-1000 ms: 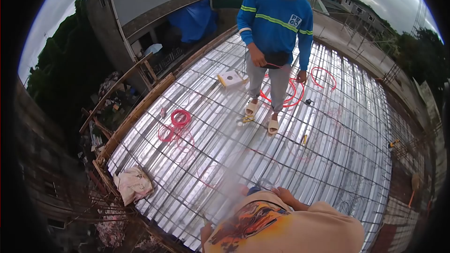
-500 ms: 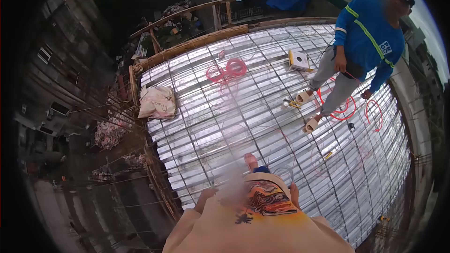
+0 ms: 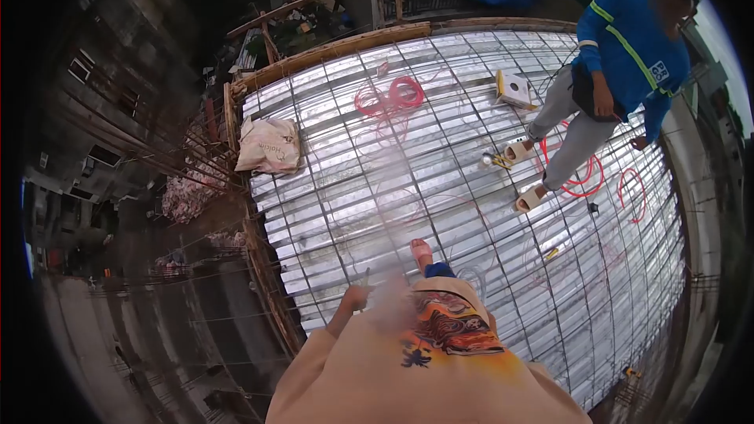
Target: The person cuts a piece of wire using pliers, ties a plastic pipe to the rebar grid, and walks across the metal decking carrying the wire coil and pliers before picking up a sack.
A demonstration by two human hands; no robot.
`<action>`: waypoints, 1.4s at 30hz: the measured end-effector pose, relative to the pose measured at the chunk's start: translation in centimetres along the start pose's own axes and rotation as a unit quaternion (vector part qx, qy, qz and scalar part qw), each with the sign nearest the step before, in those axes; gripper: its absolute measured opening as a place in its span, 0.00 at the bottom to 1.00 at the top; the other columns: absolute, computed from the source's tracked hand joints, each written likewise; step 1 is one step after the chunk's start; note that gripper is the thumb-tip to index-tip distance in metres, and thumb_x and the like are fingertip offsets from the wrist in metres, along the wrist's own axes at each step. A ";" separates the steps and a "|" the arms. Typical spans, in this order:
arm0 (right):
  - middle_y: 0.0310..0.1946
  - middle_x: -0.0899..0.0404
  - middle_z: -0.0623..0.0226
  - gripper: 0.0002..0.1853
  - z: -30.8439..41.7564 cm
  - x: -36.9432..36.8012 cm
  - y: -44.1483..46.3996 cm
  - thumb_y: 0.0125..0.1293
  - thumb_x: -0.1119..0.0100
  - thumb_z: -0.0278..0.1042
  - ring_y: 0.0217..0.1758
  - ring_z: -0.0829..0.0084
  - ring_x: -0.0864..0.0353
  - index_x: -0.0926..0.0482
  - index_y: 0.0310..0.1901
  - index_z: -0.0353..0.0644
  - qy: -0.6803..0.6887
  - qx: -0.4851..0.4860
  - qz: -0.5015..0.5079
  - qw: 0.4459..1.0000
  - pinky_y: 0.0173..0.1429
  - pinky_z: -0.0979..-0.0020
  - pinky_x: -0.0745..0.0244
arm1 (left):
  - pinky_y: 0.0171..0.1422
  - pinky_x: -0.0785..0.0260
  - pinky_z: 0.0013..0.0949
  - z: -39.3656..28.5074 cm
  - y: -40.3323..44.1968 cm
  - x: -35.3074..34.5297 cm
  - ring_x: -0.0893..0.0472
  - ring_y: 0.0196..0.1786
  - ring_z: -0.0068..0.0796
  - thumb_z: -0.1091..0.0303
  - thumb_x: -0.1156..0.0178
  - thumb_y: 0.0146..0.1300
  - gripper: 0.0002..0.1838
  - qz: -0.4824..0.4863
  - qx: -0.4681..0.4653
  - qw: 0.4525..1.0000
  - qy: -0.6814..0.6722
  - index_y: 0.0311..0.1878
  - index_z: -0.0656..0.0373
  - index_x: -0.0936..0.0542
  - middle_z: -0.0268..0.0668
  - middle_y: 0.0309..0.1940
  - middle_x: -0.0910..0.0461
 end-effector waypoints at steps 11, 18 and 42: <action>0.25 0.24 0.50 0.27 -1.3 0.8 -0.5 0.69 0.49 0.52 0.29 0.65 0.28 0.24 0.33 0.29 -0.052 -0.010 0.036 0.998 0.36 0.60 0.31 | 0.21 0.37 0.38 -3.2 -2.3 3.1 0.26 0.17 0.31 0.51 0.33 0.57 0.24 -0.022 0.332 0.884 -0.329 0.27 0.69 0.22 0.40 0.17 0.26; 0.25 0.23 0.50 0.26 -1.0 1.3 -0.8 0.68 0.48 0.52 0.30 0.66 0.27 0.23 0.34 0.28 -0.079 -0.010 0.051 0.996 0.36 0.60 0.31 | 0.34 0.27 0.42 -0.7 -1.7 -1.6 0.19 0.28 0.44 0.62 0.29 0.46 0.22 0.011 -0.022 0.999 0.038 0.47 0.57 0.18 0.44 0.25 0.19; 0.29 0.19 0.48 0.26 0.3 1.2 -0.9 0.64 0.43 0.51 0.32 0.67 0.23 0.21 0.40 0.28 -0.103 -0.014 0.052 0.993 0.37 0.61 0.28 | 0.26 0.34 0.39 -5.4 -1.5 3.5 0.24 0.22 0.32 0.52 0.33 0.56 0.24 0.010 0.334 0.903 -0.271 0.27 0.72 0.20 0.42 0.20 0.22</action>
Point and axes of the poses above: each hand's wrist, its own y-axis towards the middle knuckle, its own x-axis out of the back of the hand, z = x × y, the point moved 6 cm from there along y, towards the middle knuckle
